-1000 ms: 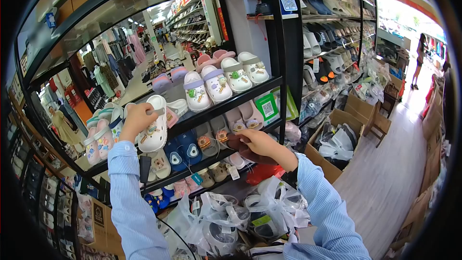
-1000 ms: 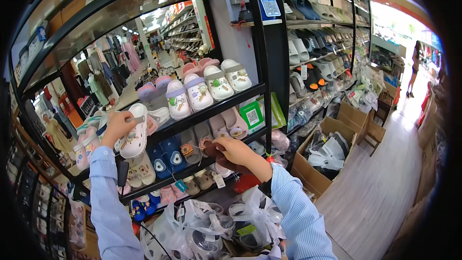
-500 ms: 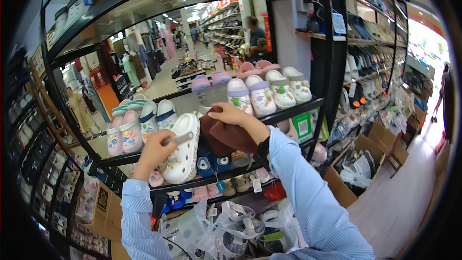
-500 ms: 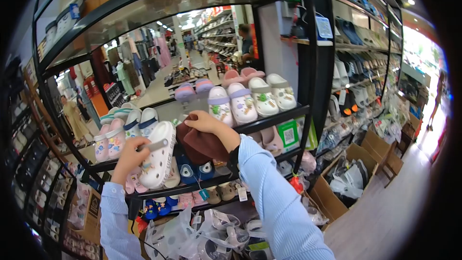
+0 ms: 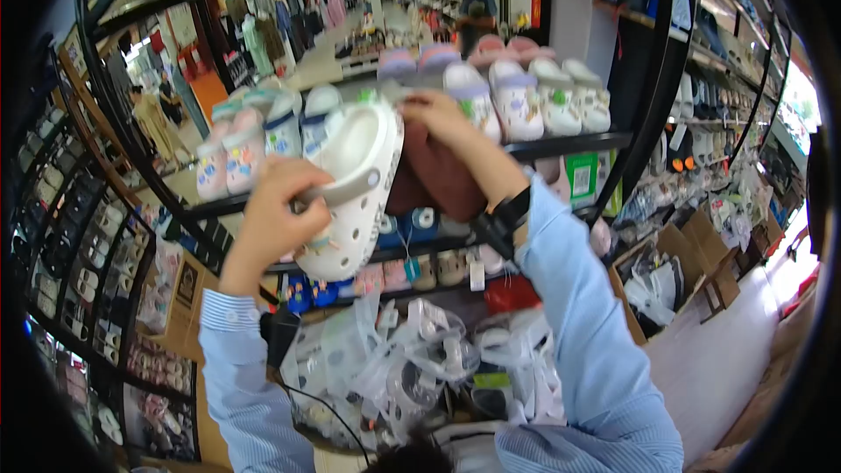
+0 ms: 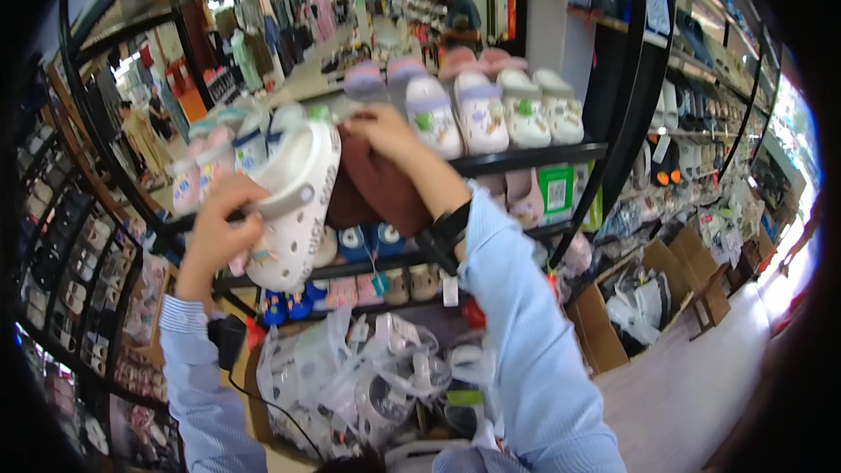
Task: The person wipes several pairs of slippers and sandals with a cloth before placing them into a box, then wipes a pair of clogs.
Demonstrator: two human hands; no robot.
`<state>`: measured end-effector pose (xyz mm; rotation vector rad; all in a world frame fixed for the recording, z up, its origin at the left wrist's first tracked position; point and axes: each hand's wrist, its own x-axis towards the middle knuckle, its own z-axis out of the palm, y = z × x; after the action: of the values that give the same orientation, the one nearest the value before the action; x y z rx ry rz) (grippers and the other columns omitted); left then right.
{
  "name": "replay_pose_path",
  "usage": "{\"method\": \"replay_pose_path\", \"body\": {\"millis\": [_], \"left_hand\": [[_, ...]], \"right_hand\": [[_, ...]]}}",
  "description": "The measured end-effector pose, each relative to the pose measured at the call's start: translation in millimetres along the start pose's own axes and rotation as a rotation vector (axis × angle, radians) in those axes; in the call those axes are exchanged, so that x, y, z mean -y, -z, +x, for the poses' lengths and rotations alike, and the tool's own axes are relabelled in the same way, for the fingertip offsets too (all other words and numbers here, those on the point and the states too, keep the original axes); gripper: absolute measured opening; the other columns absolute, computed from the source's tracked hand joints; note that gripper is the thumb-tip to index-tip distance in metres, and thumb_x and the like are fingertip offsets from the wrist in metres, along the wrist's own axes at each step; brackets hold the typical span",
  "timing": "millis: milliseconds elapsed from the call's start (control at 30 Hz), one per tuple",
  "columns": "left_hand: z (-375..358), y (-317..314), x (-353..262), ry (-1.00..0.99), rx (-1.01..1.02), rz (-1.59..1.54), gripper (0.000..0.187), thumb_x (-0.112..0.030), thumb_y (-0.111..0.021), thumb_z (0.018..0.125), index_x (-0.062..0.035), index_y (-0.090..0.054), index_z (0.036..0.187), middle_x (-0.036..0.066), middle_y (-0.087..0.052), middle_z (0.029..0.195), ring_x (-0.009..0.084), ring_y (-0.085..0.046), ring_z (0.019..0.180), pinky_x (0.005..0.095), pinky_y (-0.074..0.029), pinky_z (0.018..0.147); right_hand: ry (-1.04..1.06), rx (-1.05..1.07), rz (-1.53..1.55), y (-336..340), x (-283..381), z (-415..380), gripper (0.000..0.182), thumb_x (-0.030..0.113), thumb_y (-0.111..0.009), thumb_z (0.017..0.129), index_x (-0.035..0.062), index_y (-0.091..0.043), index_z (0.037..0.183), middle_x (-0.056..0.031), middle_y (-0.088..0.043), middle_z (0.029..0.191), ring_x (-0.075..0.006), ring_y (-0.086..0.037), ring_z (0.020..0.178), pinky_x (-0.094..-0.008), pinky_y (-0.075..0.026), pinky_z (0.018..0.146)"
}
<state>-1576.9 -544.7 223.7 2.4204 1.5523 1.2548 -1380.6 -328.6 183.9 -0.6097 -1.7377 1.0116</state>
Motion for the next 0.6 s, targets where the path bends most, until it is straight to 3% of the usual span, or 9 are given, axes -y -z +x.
{"method": "replay_pose_path", "body": {"millis": [100,200,300,467,600], "left_hand": [[-11.9,8.6,-27.2,-0.253,-0.006,0.086,0.022,-0.006,-0.058,0.058,-0.0033,-0.062,0.08,0.007,-0.057,0.073,0.0242,-0.053,0.074,0.0359,-0.037,0.085],[-31.4,1.0,-40.0,-0.254,0.152,0.019,0.024,-0.005,-0.056,0.052,-0.0053,-0.06,0.076,0.005,-0.054,0.069,0.0235,-0.054,0.069,0.0362,-0.036,0.087],[-53.6,-44.6,-45.9,-0.286,0.245,-0.038,0.022,-0.005,-0.057,0.054,-0.0068,-0.06,0.075,0.004,-0.055,0.07,0.0226,-0.054,0.071,0.0373,-0.035,0.089],[-86.0,-141.6,-64.7,-0.292,0.523,-0.187,0.018,-0.007,-0.062,0.06,-0.0097,-0.063,0.077,0.003,-0.058,0.072,0.0208,-0.057,0.077,0.0392,-0.034,0.091],[-113.8,-230.0,-88.8,-0.365,0.661,-0.416,0.014,-0.011,-0.063,0.062,-0.0102,-0.063,0.076,0.003,-0.059,0.075,0.0212,-0.058,0.08,0.0408,-0.034,0.092]], "right_hand": [[-0.043,0.226,0.15,20.8,30.3,-33.4,0.025,0.012,-0.062,0.084,-0.0037,-0.064,0.103,-0.0081,-0.067,0.095,-0.0136,-0.06,0.087,-0.0262,-0.047,0.079],[-0.077,0.294,0.161,39.0,20.1,-88.0,0.024,0.009,-0.062,0.084,-0.0039,-0.063,0.104,-0.0069,-0.066,0.092,-0.0129,-0.059,0.084,-0.0264,-0.047,0.077],[-0.128,0.335,0.141,64.4,-3.7,-155.1,0.027,0.009,-0.063,0.085,-0.0024,-0.062,0.109,-0.0074,-0.066,0.097,-0.0125,-0.059,0.09,-0.028,-0.048,0.08],[-0.35,0.125,-0.018,118.4,-38.9,-285.2,0.029,0.01,-0.064,0.084,-0.0026,-0.061,0.111,-0.0073,-0.065,0.101,-0.0136,-0.057,0.097,-0.0294,-0.044,0.088],[-0.572,-0.105,-0.085,165.3,-89.4,-413.4,0.029,0.012,-0.064,0.085,0.0003,-0.062,0.112,-0.0042,-0.064,0.097,-0.0122,-0.057,0.092,-0.0283,-0.045,0.083]]}}
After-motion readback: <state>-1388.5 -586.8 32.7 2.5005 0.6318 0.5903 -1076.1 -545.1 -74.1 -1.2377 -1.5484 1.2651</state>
